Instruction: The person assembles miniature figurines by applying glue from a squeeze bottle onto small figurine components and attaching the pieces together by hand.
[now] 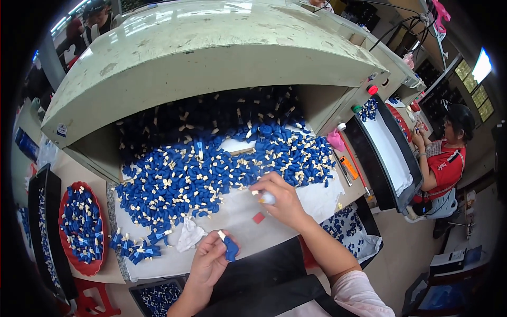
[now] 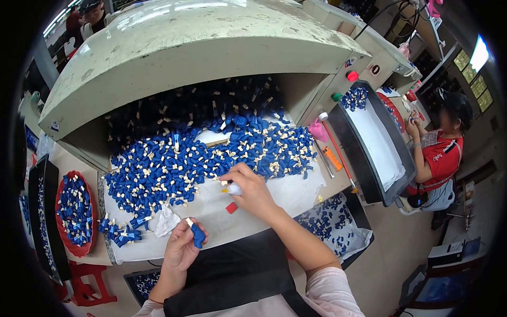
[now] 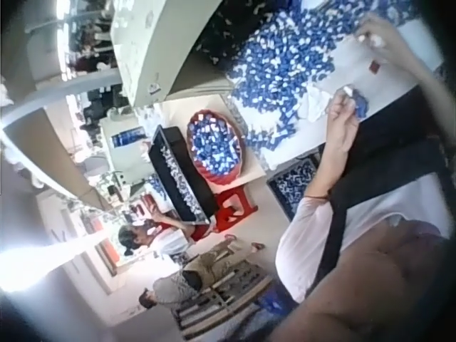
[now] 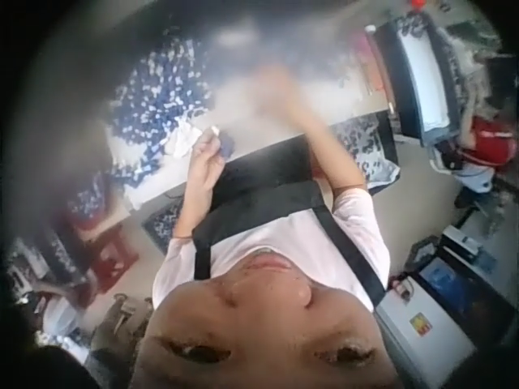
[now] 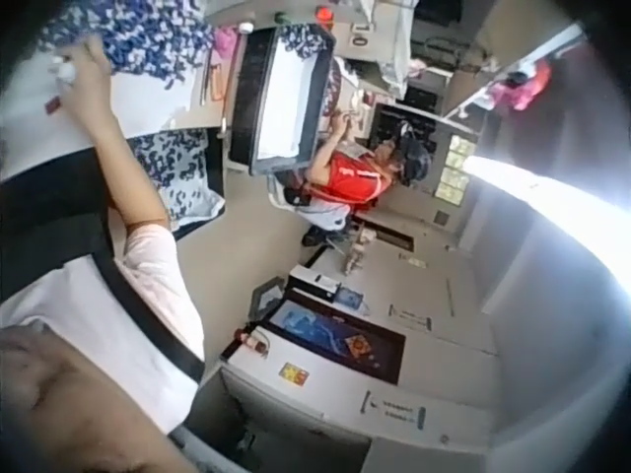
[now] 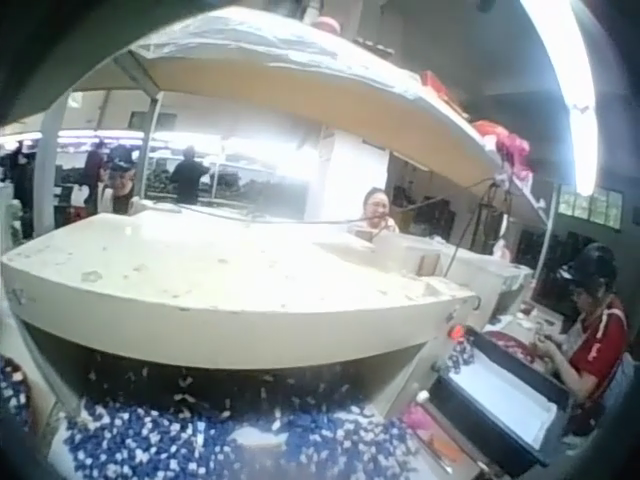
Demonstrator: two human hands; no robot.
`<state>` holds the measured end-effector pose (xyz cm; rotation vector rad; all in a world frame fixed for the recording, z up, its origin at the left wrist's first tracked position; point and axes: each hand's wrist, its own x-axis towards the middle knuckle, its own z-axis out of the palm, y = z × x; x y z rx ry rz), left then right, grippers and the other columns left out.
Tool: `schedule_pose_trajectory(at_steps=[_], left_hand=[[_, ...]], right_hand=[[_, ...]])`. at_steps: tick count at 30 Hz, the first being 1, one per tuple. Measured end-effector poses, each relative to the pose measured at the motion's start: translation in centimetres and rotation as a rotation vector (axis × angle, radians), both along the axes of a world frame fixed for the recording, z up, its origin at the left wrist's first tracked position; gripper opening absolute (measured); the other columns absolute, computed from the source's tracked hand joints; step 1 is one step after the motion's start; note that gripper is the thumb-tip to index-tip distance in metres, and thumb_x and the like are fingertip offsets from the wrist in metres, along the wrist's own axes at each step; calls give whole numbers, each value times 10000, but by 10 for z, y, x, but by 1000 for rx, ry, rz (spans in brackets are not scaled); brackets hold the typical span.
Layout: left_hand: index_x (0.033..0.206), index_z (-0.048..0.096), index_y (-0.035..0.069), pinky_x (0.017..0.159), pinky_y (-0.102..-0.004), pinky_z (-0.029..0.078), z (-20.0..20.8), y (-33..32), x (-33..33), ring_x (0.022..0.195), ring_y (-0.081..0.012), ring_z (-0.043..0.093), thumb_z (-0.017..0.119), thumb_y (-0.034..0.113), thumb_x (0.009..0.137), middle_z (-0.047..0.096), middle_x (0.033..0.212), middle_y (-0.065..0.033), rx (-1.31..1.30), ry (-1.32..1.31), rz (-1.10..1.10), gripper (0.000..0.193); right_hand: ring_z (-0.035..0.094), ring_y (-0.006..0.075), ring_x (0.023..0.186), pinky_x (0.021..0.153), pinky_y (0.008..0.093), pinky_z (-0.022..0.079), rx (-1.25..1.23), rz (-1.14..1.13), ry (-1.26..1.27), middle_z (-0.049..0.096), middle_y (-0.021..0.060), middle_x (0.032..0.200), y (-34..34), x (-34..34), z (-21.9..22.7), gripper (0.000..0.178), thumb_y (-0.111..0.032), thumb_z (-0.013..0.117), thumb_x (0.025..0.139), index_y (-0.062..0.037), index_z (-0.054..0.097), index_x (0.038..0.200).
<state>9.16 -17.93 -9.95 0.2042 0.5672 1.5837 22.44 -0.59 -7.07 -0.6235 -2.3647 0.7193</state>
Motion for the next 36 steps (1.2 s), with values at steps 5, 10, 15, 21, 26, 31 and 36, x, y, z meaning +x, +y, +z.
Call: schedule_pose_trajectory(at_steps=[5, 10, 15, 21, 26, 31, 36], left_hand=[[1019, 473, 20, 734, -317, 466, 11, 15, 12, 844, -231, 553, 556, 85, 768, 481, 1080, -167, -39, 47, -3, 272], [1031, 471, 24, 787, -327, 445, 19, 24, 24, 864, -215, 563, 564, 90, 766, 401, 1208, -177, 39, 92, -31, 288], [1044, 471, 14, 796, -284, 425, 15, 18, 22, 939, -195, 530, 513, 51, 800, 435, 1186, -124, 76, 74, -78, 251], [1053, 476, 28, 791, -270, 422, 16, 16, 23, 927, -173, 530, 522, 49, 795, 472, 1136, -102, 104, 58, -80, 264], [1040, 472, 32, 758, -264, 440, 9, 12, 25, 858, -161, 547, 541, 67, 785, 536, 964, -88, -13, 129, -35, 266], [1050, 477, 28, 785, -234, 404, 13, 16, 23, 903, -106, 507, 549, 28, 775, 530, 972, -51, -4, 127, -30, 284], [1004, 483, 22, 802, -238, 393, 11, 14, 24, 925, -108, 497, 558, 29, 771, 534, 973, -48, -20, 203, -8, 245]], right_hand=[[520, 99, 715, 602, 214, 412, -561, -72, 295, 527, 39, 793, -45, 9, 9, 148, 4, 608, 688, -21, 565, 828], [500, 53, 593, 523, 177, 396, -962, -211, 463, 548, 25, 723, -64, 17, 6, 115, -29, 602, 731, -16, 543, 829], [510, 56, 568, 505, 172, 403, -1012, -176, 482, 564, 36, 683, -64, 18, 2, 118, -14, 586, 737, 6, 552, 848], [511, 57, 571, 517, 173, 398, -1008, -171, 482, 564, 42, 671, -70, 22, 7, 115, 1, 583, 732, 9, 558, 844], [515, 53, 621, 554, 168, 396, -859, -239, 323, 573, 32, 706, -82, 26, 21, 122, 12, 612, 702, 1, 570, 816], [518, 57, 668, 597, 173, 388, -741, -205, 217, 579, 32, 731, -84, 25, 28, 137, 28, 623, 676, -3, 566, 797], [539, 74, 673, 601, 181, 399, -638, -173, 217, 589, 49, 740, -85, 22, 29, 136, 29, 617, 677, 2, 562, 798]])
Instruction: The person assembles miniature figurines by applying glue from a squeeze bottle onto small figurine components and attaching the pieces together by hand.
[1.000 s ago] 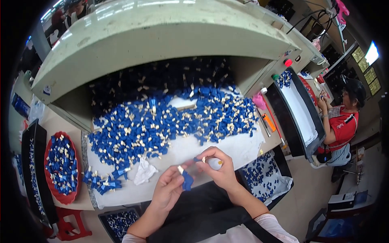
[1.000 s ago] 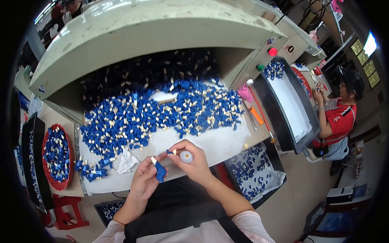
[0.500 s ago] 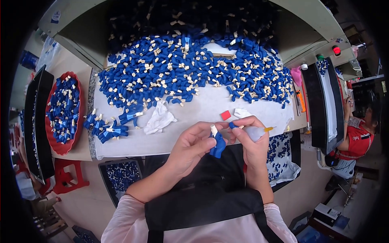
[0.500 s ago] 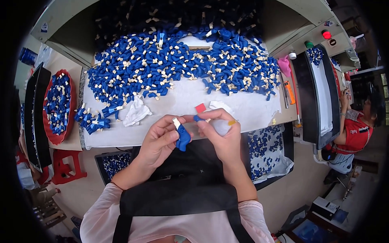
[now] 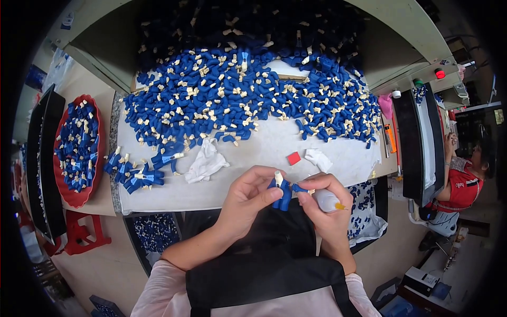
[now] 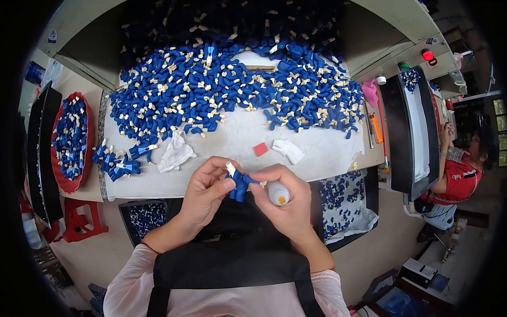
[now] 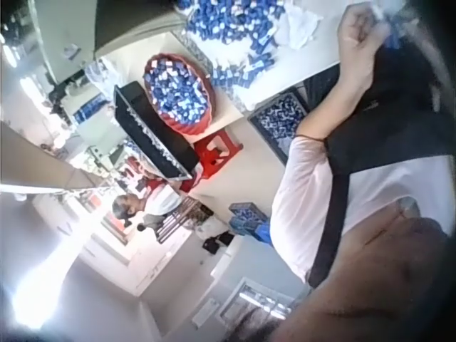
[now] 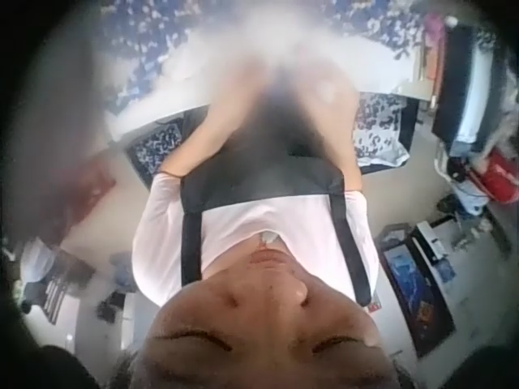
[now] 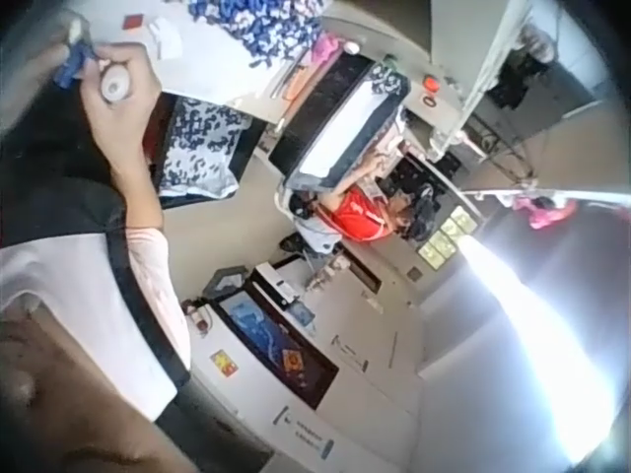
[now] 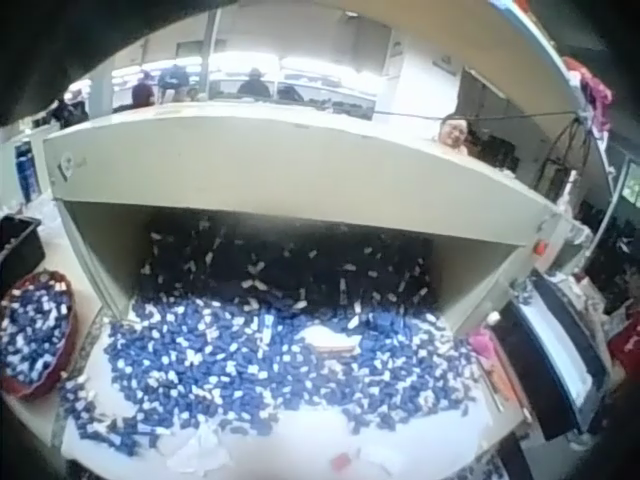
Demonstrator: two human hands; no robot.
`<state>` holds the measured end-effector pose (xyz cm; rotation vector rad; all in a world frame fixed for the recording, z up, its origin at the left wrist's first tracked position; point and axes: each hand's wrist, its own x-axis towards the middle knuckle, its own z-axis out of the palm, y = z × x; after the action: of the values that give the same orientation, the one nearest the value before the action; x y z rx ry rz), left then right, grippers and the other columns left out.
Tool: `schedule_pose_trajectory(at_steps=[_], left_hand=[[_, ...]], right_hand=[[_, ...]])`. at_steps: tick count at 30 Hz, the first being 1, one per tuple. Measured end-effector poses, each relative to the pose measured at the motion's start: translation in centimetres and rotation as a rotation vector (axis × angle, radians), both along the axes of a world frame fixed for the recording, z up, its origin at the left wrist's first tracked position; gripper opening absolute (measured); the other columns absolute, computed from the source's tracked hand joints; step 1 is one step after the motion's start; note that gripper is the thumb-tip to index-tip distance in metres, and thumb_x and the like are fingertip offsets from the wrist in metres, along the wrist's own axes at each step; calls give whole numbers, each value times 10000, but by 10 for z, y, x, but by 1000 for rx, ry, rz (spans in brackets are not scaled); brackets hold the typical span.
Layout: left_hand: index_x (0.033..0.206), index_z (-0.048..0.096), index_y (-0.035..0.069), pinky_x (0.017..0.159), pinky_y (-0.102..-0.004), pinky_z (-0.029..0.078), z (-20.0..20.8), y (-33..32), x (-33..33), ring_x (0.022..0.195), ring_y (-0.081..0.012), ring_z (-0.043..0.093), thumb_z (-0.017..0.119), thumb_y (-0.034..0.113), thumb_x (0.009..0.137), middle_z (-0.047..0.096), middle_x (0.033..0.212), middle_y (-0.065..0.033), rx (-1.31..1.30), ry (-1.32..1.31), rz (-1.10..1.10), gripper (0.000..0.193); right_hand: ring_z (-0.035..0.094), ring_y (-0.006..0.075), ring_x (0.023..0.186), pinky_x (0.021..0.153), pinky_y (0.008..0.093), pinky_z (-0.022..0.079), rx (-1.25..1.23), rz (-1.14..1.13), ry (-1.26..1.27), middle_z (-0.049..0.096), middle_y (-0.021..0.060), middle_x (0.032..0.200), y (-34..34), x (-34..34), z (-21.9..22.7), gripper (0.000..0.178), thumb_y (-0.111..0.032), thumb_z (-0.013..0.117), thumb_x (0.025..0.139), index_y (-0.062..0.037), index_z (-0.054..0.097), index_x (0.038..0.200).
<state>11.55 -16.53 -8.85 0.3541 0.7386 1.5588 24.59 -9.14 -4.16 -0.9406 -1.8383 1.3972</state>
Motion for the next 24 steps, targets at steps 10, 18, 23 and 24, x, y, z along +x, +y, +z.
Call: schedule_pose_trajectory(at_steps=[10, 18, 23, 24], left_hand=[[995, 485, 20, 803, -238, 392, 2, -2, 2, 941, -105, 481, 568, 28, 767, 522, 988, -43, 36, 57, 14, 242], [996, 483, 13, 800, -244, 396, 2, -3, 4, 935, -108, 482, 561, 18, 769, 514, 982, -44, 46, 92, 24, 240], [994, 478, 7, 826, -257, 389, 2, -1, 2, 990, -138, 474, 545, 2, 772, 520, 1028, -87, 87, 120, 51, 231], [992, 477, 5, 836, -262, 387, 3, -1, 2, 1011, -151, 470, 538, -5, 774, 521, 1049, -108, 133, 148, 66, 227]], right_hand=[[552, 88, 655, 581, 193, 410, 137, 16, -91, 590, 65, 725, -3, 2, 2, 137, 21, 621, 675, -7, 566, 797], [542, 80, 654, 580, 190, 404, 92, 2, -56, 584, 55, 726, -3, 3, -1, 136, 31, 615, 673, -10, 563, 792], [522, 52, 665, 592, 176, 397, -58, -25, 10, 579, 28, 731, -1, 4, -8, 110, 35, 597, 695, -6, 559, 790], [514, 43, 668, 592, 170, 393, -154, -24, 33, 576, 22, 737, 0, 4, -9, 101, 34, 590, 705, -3, 559, 794]])
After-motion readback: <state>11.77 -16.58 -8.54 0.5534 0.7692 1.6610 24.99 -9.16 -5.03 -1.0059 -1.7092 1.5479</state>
